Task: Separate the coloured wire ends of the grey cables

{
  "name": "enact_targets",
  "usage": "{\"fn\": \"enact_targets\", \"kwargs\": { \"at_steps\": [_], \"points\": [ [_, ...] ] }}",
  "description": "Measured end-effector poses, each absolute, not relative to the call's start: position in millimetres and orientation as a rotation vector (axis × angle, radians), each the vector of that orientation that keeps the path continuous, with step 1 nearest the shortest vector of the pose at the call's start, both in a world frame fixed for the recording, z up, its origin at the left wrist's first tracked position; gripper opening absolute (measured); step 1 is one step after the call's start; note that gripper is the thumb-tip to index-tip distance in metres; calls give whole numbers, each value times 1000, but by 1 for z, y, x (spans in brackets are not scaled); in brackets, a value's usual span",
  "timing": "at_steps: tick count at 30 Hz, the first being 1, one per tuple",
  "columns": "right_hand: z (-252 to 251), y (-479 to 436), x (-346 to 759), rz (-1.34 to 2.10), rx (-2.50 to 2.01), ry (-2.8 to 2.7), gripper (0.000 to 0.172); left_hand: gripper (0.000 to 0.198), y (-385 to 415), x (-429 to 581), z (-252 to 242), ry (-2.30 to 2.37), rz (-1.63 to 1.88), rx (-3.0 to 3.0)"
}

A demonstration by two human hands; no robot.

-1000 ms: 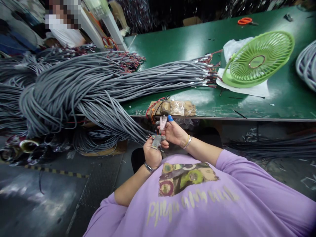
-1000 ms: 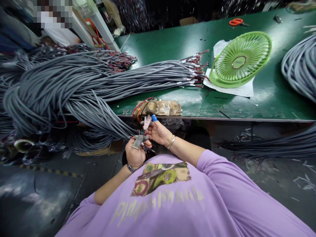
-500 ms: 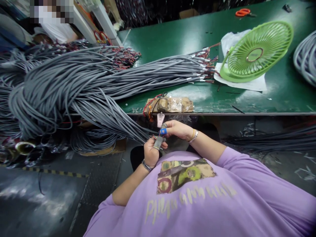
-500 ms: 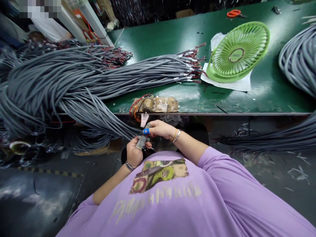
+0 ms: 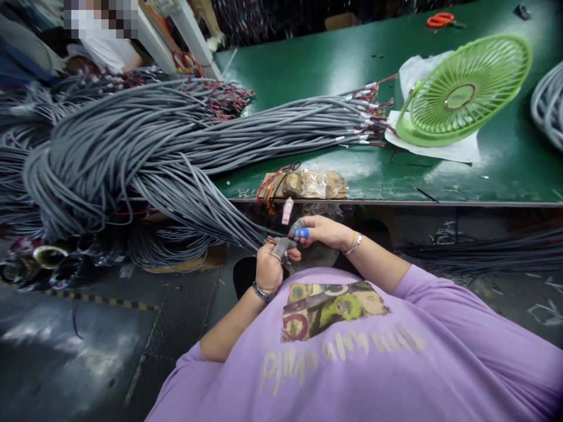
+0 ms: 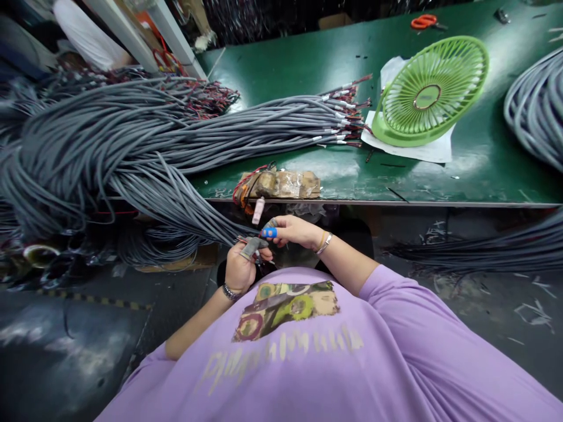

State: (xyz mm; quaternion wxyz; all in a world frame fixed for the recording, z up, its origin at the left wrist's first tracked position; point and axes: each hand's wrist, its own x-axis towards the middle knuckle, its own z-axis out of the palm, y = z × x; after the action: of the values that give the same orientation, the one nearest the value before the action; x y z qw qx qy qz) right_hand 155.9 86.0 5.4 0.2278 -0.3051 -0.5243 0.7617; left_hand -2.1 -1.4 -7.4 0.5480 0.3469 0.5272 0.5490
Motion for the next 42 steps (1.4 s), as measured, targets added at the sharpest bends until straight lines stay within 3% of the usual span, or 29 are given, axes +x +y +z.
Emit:
{"fn": "enact_targets", "kwargs": {
  "at_steps": [9,16,21,28,35,42],
  "points": [
    [11,76,134,1962,-801,-1386,34,33,-9,-2,-4,1280,1021,1179],
    [0,79,137,2005,-913,-1020,37,34,-7,-5,-11,1293,1307,1009],
    [0,75,140,2179,-763,-1170,34,37,-5,-6,-18,1278,1286,969],
    [7,74,137,1961,-781,-1349,23,37,-4,-7,-6,1289,1092,1039],
    [4,70,131,1893,-893,-1221,12,35,-5,-8,-12,1356,1312,1036],
    [-5,88,130,2142,-888,-771,36,33,-4,-2,-3,1248,1447,838]
  ]
}}
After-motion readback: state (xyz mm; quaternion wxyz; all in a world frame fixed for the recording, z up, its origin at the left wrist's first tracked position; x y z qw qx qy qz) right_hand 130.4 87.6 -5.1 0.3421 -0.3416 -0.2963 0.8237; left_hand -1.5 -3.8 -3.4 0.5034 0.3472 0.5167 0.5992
